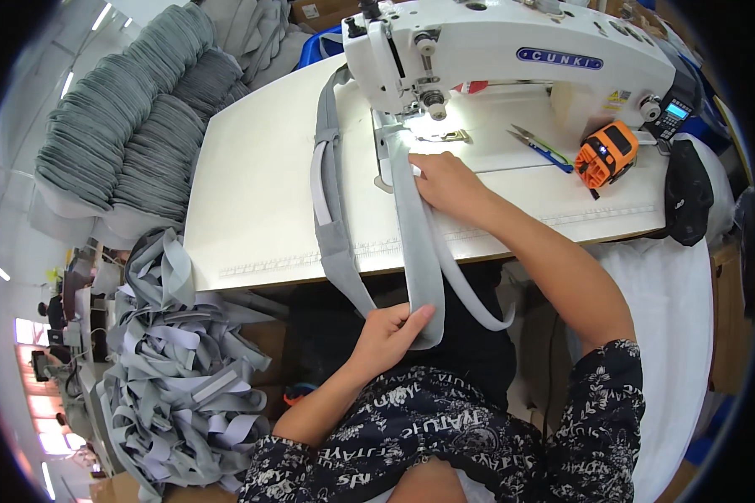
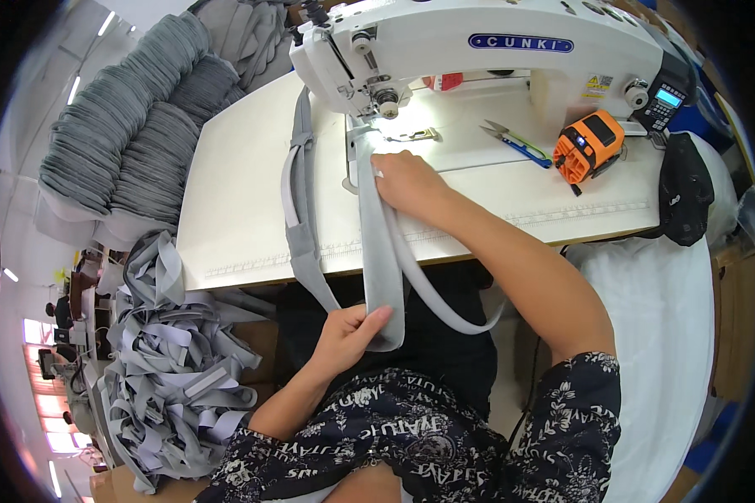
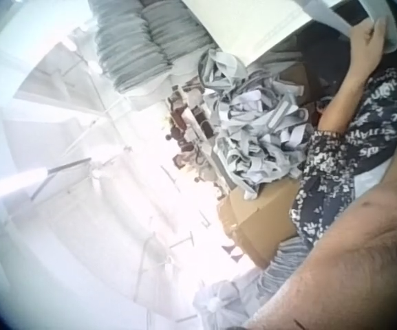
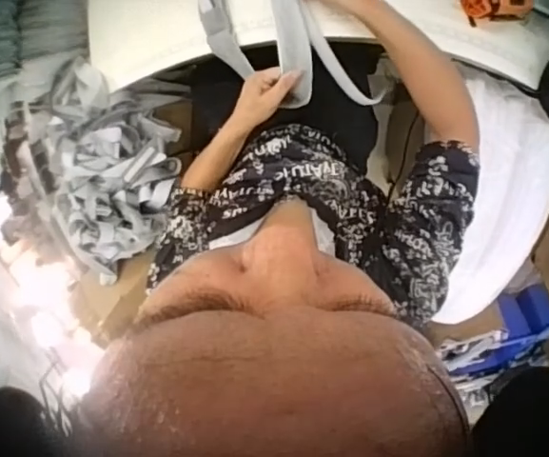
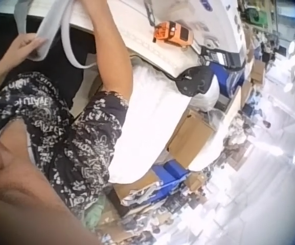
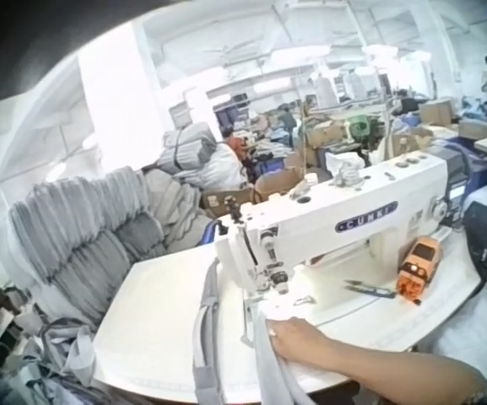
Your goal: Sewing padded fabric straps using an industrial sewing machine.
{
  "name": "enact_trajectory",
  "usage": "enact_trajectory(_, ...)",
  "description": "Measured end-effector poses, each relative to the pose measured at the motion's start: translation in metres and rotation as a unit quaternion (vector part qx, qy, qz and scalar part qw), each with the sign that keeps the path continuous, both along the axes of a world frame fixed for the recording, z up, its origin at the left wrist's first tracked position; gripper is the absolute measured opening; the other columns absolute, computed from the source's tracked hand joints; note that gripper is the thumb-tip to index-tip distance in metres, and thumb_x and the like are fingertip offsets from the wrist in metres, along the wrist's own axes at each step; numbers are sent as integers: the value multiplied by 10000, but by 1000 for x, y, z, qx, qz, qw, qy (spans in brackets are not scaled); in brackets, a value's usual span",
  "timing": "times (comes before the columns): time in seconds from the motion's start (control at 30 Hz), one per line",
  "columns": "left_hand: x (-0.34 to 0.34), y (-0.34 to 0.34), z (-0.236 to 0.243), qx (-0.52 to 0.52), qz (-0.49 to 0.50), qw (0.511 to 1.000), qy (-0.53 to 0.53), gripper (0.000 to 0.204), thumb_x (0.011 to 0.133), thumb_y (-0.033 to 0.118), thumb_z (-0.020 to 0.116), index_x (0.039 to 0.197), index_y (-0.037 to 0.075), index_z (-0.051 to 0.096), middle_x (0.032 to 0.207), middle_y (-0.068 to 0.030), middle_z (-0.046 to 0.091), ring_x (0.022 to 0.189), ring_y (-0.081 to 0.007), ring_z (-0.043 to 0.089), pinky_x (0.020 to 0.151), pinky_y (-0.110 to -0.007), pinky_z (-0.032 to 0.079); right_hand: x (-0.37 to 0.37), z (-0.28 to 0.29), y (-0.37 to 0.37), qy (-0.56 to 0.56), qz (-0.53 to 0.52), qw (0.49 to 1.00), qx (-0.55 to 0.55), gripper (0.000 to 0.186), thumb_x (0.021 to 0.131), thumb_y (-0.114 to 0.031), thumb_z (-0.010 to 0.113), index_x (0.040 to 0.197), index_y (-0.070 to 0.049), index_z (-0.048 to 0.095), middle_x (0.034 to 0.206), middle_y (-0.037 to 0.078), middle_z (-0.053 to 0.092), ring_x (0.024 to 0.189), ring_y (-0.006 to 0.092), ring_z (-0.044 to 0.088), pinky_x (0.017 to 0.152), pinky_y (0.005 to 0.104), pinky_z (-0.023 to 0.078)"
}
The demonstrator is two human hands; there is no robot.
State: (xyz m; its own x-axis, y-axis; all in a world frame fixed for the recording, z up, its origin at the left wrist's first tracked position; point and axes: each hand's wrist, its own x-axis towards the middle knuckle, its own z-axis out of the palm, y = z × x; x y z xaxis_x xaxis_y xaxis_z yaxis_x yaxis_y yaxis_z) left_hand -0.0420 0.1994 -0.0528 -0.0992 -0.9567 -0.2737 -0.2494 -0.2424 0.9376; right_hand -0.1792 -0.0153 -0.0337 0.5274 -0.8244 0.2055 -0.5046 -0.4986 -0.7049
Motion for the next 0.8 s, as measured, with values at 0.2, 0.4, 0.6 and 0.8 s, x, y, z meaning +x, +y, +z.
enact_trajectory(0.2, 17, -17, 37, -110, -161, 914, -356, 358, 902, 366, 652, 942, 11, 679, 676, -204, 605, 596, -321, 621, 578, -404, 478, 0, 0, 0, 208, 4, 973, -105, 272, 860, -232, 556, 1065, -107, 685, 776, 152, 691, 757, 339, 671, 685, 436, 527)
enact_trajectory(0.4, 4, -99, 57, -346, -22, 812, -469, 426, 818, 383, 703, 1026, 15, 651, 855, -151, 678, 718, -332, 656, 668, -398, 529, -8, -8, -20, 62, 40, 997, -35, 279, 824, -235, 595, 1043, -108, 713, 701, 147, 682, 653, 289, 674, 644, 403, 530)
enact_trajectory(0.6, -5, -133, 33, -220, -7, 841, -494, 276, 775, 251, 698, 942, 31, 679, 784, -145, 671, 703, -309, 659, 656, -386, 527, -12, -2, -22, -25, 58, 990, 123, 383, 780, -134, 611, 1144, -39, 683, 581, 92, 639, 503, 144, 604, 576, 287, 499)
enact_trajectory(0.8, 8, -151, 28, -183, 9, 920, -347, 267, 811, 261, 688, 881, 5, 663, 727, -141, 673, 651, -260, 660, 633, -347, 517, -12, -15, -19, -14, 28, 998, 48, 420, 795, -129, 600, 1199, -29, 652, 653, 102, 667, 545, 165, 628, 596, 304, 510)
